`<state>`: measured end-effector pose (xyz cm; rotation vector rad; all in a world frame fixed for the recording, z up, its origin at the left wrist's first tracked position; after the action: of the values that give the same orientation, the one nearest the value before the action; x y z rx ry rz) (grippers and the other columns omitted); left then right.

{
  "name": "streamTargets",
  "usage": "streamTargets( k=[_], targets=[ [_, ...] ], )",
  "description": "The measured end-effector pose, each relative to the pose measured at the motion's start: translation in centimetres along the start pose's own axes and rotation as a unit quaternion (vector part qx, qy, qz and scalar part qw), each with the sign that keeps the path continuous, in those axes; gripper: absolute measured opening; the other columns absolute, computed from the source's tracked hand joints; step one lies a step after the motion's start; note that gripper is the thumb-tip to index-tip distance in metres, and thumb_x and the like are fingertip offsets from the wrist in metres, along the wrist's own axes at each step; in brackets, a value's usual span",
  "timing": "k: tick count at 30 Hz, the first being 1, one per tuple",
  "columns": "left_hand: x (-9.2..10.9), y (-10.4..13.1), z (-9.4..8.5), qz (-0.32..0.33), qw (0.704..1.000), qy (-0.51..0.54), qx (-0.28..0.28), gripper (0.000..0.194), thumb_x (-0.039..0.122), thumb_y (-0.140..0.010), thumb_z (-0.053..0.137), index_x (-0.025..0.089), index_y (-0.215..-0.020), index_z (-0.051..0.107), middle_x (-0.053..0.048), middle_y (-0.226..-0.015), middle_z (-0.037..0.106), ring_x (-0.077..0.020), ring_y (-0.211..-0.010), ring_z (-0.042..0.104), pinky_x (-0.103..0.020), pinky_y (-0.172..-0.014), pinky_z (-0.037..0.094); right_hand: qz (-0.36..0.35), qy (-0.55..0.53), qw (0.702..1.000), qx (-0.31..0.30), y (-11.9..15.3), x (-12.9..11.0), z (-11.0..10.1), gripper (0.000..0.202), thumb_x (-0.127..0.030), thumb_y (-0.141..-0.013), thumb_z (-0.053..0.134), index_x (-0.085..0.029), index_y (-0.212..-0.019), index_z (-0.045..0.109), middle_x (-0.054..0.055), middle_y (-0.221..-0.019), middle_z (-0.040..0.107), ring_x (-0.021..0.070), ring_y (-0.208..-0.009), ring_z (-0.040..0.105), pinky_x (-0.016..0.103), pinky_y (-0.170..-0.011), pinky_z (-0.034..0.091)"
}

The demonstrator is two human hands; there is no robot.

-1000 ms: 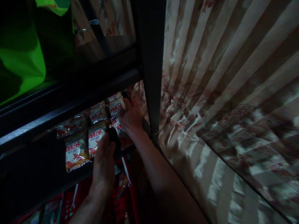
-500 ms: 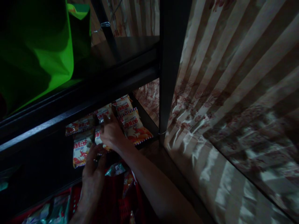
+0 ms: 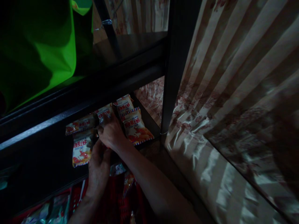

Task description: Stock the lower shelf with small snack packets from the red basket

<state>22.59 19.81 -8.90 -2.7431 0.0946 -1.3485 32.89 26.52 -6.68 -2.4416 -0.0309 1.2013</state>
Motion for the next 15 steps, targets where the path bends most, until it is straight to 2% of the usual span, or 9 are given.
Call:
streamTargets(
  k=[8, 12, 15],
  targets=[
    [-0.4, -0.6, 0.1, -0.03, 0.999, 0.008, 0.004, 0.054, 0.027, -0.083, 0.048, 0.011, -0.134, 0.041, -0.015, -0.137, 0.047, -0.025, -0.129, 0.04, -0.04, -0.109, 0.031, 0.049, 0.02, 0.999, -0.01, 0.5, 1.1, 0.1, 0.039, -0.026, -0.085, 0.05, -0.01, -0.12, 0.054, 0.014, -0.123, 0.055, 0.0232, -0.118, 0.047, 0.035, -0.103, 0.035],
    [0.7, -1.3, -0.9, 0.013, 1.0, -0.004, 0.019, 0.051, 0.027, -0.083, 0.046, 0.012, -0.132, 0.044, -0.014, -0.139, 0.045, -0.0242, -0.13, 0.039, -0.039, -0.11, 0.028, 0.026, 0.026, 0.999, -0.016, 0.4, 0.8, 0.4, 0.037, -0.023, -0.084, 0.05, -0.012, -0.119, 0.054, 0.013, -0.124, 0.056, 0.0221, -0.118, 0.047, 0.036, -0.104, 0.035],
    [1.8, -3.6, -2.2, 0.035, 0.998, -0.021, 0.049, 0.041, 0.024, -0.083, 0.044, 0.016, -0.123, 0.053, -0.012, -0.132, 0.053, -0.0238, -0.126, 0.044, -0.039, -0.109, 0.031, -0.004, 0.06, 0.998, -0.018, -0.2, 0.6, 0.2, 0.028, -0.02, -0.083, 0.049, -0.012, -0.107, 0.061, 0.012, -0.114, 0.062, 0.0236, -0.111, 0.051, 0.039, -0.102, 0.037]
  ],
)
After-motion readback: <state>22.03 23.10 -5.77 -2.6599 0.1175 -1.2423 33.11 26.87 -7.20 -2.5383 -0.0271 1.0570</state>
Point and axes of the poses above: each hand's wrist, its own y-axis away from the middle knuckle, its own z-axis out of the palm, x = y × z, the point moved 5 cm from there along -y, towards the middle knuckle
